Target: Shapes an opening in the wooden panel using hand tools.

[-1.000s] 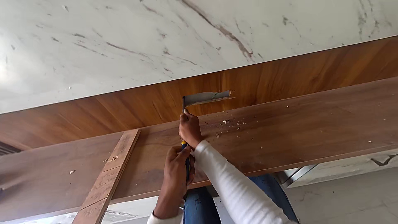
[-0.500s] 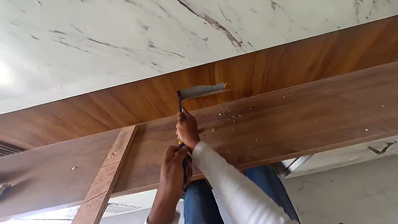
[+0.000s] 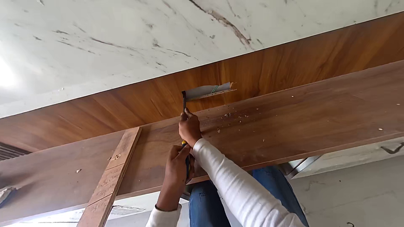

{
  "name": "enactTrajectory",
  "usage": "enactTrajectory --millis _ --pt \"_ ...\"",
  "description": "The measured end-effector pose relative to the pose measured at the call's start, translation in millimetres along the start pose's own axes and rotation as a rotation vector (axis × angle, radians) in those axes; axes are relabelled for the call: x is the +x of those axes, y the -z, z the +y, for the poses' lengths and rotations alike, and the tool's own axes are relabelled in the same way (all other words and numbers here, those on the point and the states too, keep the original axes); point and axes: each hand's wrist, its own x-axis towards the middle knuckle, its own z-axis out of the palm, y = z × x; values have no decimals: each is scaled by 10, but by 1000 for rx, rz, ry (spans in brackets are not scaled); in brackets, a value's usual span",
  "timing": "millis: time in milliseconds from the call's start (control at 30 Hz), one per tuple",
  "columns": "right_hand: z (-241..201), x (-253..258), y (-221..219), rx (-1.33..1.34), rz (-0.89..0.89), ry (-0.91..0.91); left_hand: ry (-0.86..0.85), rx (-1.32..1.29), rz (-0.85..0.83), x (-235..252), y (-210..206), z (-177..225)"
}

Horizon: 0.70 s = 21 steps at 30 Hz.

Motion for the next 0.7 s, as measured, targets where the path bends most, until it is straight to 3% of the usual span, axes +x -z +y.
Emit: enactTrajectory --millis 67,233,433,700 --pt "29 -17 106 70 -5 -17 -4 -10 -21 -83 -117 31" --pt "174 -314 -15 142 -67 -29 -14 -76 -29 -214 123 -27" --pt "-172 -313 22 271 -57 -44 -107 -141 -95 -351 91 177" --pt "-513 -69 -118 59 -2 -63 -61 -39 -98 -160 273 549"
